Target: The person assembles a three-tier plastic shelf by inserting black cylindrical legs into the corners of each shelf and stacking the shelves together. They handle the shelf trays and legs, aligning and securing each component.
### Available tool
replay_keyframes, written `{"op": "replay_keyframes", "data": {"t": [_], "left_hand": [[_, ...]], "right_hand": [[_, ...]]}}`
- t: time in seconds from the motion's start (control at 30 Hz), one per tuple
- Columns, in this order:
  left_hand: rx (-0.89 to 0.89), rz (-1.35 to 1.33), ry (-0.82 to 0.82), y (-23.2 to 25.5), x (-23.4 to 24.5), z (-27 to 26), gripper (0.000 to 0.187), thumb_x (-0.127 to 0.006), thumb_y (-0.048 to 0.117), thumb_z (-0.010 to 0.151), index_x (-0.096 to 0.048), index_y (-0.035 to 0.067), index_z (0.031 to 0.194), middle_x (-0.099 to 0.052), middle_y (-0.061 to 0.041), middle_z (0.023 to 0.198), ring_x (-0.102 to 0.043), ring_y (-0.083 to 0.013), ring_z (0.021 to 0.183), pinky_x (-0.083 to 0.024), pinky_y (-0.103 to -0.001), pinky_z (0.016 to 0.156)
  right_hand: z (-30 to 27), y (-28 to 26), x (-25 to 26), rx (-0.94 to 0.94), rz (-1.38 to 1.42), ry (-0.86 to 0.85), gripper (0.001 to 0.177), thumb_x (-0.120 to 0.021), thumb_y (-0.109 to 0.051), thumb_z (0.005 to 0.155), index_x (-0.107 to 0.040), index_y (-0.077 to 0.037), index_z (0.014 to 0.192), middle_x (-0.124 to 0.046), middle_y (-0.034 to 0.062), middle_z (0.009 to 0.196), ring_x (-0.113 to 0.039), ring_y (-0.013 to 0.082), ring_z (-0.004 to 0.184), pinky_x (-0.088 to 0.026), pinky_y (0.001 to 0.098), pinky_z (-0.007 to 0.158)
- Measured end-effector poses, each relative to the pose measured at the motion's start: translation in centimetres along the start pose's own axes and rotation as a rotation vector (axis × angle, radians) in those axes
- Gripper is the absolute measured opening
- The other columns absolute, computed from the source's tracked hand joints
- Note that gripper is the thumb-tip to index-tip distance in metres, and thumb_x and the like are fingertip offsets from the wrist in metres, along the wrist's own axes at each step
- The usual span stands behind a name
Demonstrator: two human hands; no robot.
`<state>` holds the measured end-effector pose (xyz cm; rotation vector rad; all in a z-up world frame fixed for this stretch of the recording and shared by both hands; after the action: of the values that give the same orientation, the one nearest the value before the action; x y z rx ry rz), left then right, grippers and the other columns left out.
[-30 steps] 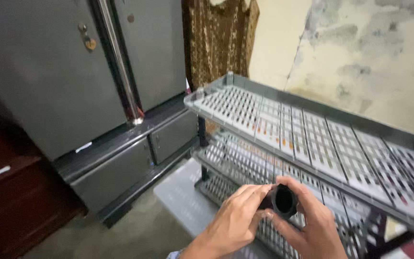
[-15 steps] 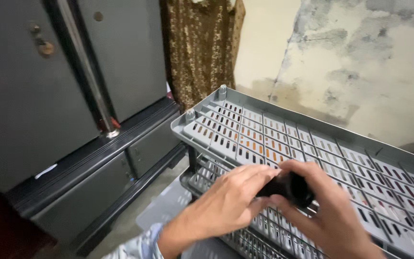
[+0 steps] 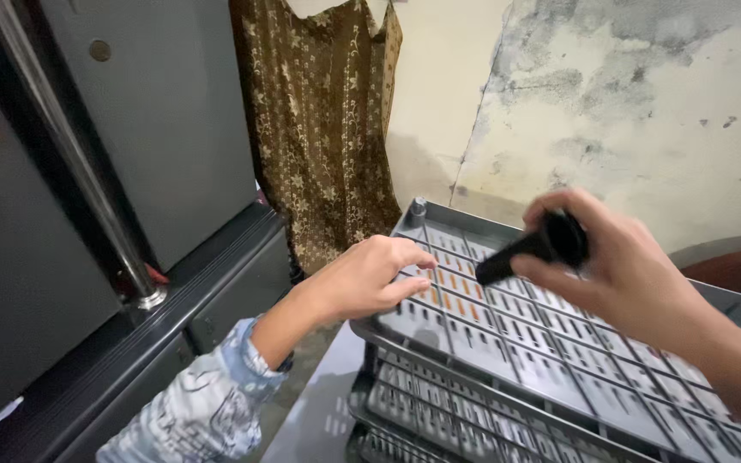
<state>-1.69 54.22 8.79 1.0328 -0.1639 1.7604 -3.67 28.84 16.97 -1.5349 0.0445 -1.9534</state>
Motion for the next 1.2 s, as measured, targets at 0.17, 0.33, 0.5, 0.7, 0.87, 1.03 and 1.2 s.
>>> {"op": "replay_keyframes", "data": {"t": [0.17,0.33,0.5,0.7,0.87,1.03,1.2], "left_hand": [[-0.018,-0.094,-0.061,-6.1,-0.4,0.7,0.03,-0.068,0.024,0.092,-0.074,0.0,0.11,-0.075,-0.019,0.104,-0.072,-0.0362,0.096,-0.057,-0.041,0.085],[-0.081,-0.163,-0.107,-9.3,-1.6,2.4,0.031,-0.07,0.027,0.089,-0.076,0.004,0.111,-0.076,-0.017,0.107,-0.074,-0.0331,0.098,-0.056,-0.04,0.089],[-0.038,-0.243,-0.117,-11.2,-3.2,2.7,0.029,-0.069,0.028,0.091,-0.077,0.004,0.104,-0.077,-0.017,0.105,-0.073,-0.0335,0.096,-0.057,-0.041,0.087],[-0.219,-0.286,-0.033,-12.3,-4.4,2.6,0.029,-0.056,0.022,0.099,-0.074,0.005,0.084,-0.073,-0.009,0.086,-0.07,-0.0275,0.087,-0.053,-0.041,0.088],[-0.221,-0.268,0.001,-12.8,-4.9,2.2,0.031,-0.052,0.024,0.099,-0.074,0.009,0.082,-0.072,-0.005,0.085,-0.068,-0.0252,0.088,-0.048,-0.04,0.093],[-0.17,-0.284,0.022,-12.7,-5.0,2.1,0.031,-0.056,0.027,0.1,-0.075,0.01,0.083,-0.07,-0.004,0.085,-0.066,-0.0242,0.087,-0.044,-0.04,0.098],[-0.161,-0.274,0.023,-12.2,-4.8,1.8,0.032,-0.055,0.027,0.101,-0.075,0.01,0.083,-0.068,-0.004,0.083,-0.064,-0.0235,0.087,-0.041,-0.041,0.099]], "right_hand": [[8.5,0.1,-3.1,0.224,-0.035,0.151,0.041,-0.081,-0.02,0.08,-0.059,-0.007,0.112,-0.07,0.0124,0.084,-0.065,0.0181,0.071,-0.052,0.0343,0.063],[15.8,2.2,-7.0,0.093,0.12,0.156,0.039,-0.076,-0.016,0.077,-0.059,-0.006,0.109,-0.068,0.0118,0.077,-0.07,0.0175,0.064,-0.054,0.034,0.058],[19.2,2.4,-9.0,0.084,0.086,0.152,0.036,-0.076,-0.015,0.077,-0.059,-0.003,0.107,-0.068,0.0105,0.071,-0.069,0.0172,0.062,-0.053,0.0332,0.056],[21.1,2.0,-10.2,0.003,0.083,0.072,0.035,-0.074,-0.017,0.076,-0.058,-0.004,0.104,-0.068,0.0119,0.07,-0.069,0.0189,0.06,-0.053,0.0345,0.055],[22.0,1.0,-11.2,0.18,-0.249,0.125,0.031,-0.076,-0.027,0.08,-0.062,0.0,0.085,-0.066,0.0185,0.075,-0.066,0.0334,0.072,-0.052,0.0432,0.067],[22.6,0.3,-11.7,0.266,-0.348,0.075,0.025,-0.069,-0.026,0.081,-0.064,-0.002,0.085,-0.068,0.0195,0.081,-0.066,0.0385,0.082,-0.053,0.0467,0.076],[23.3,0.1,-12.1,0.25,-0.408,0.068,0.024,-0.066,-0.026,0.083,-0.065,-0.003,0.086,-0.068,0.0197,0.084,-0.066,0.0392,0.085,-0.052,0.0485,0.077]]}}
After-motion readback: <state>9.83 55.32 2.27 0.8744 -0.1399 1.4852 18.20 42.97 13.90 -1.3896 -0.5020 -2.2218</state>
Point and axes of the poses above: each hand's wrist, its own z-axis towards the middle knuckle, its own x-axis out of the back of the hand, y = z × x, the point moved 3 cm from there along z, towards the middle knuckle
